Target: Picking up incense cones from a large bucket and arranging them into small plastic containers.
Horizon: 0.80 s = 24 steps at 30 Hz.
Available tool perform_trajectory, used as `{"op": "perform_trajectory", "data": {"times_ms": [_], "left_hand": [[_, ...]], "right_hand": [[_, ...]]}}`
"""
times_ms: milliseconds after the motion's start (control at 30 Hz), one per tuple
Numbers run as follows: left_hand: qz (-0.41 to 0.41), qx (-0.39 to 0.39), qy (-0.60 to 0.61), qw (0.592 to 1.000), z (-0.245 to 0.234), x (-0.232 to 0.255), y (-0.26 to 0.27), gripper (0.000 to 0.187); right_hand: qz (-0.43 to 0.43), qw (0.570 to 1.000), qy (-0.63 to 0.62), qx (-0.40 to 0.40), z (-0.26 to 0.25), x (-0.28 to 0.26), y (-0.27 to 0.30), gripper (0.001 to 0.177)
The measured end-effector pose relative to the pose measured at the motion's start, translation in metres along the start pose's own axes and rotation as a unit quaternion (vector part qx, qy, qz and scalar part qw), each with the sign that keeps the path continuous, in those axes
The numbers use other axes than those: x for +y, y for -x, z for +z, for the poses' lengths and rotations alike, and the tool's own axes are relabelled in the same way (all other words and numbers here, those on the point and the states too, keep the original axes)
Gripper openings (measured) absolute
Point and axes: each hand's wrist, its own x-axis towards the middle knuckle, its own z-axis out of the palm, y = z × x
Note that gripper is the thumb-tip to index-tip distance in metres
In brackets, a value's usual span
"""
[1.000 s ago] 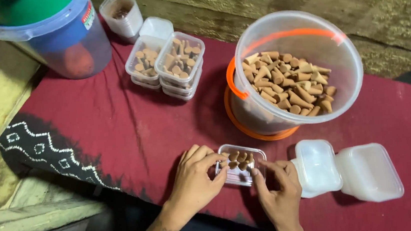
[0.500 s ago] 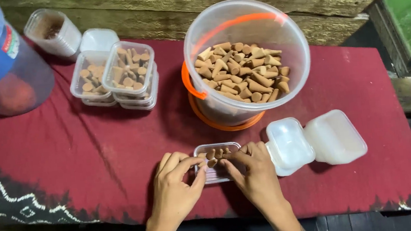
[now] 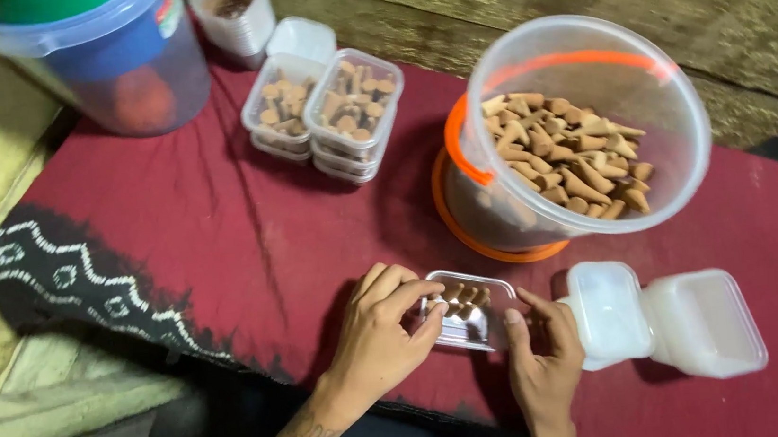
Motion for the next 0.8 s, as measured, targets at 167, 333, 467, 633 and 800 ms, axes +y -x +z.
{"op": "perform_trajectory", "data": {"times_ms": [167,333,467,633,800], "left_hand": [[0.085,0.021,0.018,0.996,0.005,0.015,-0.02,0.038],[0.216,0.104,-0.026,0.97,0.013,0.032,-0.064,0.055],[0.231,0.072,-0.094,0.966,0.031,0.031,-0.086,0.06],[0.236,0.09,-0.1,0.962,0.031,0.03,-0.083,0.049],[0.287,0.13,-0.039,0.948,0.037,0.024,-0.061,0.027]], "right_hand": [[0.01,0.999,-0.048,0.014,0.004,0.004,0.004,0.029],[0.023,0.997,-0.07,0.013,0.004,0.005,0.0,0.033],[0.038,0.996,-0.08,0.018,0.003,0.005,0.001,0.032],[0.033,0.997,-0.076,0.002,0.005,0.014,0.004,0.03],[0.028,0.993,-0.114,0.03,0.007,0.031,0.013,0.033]]}}
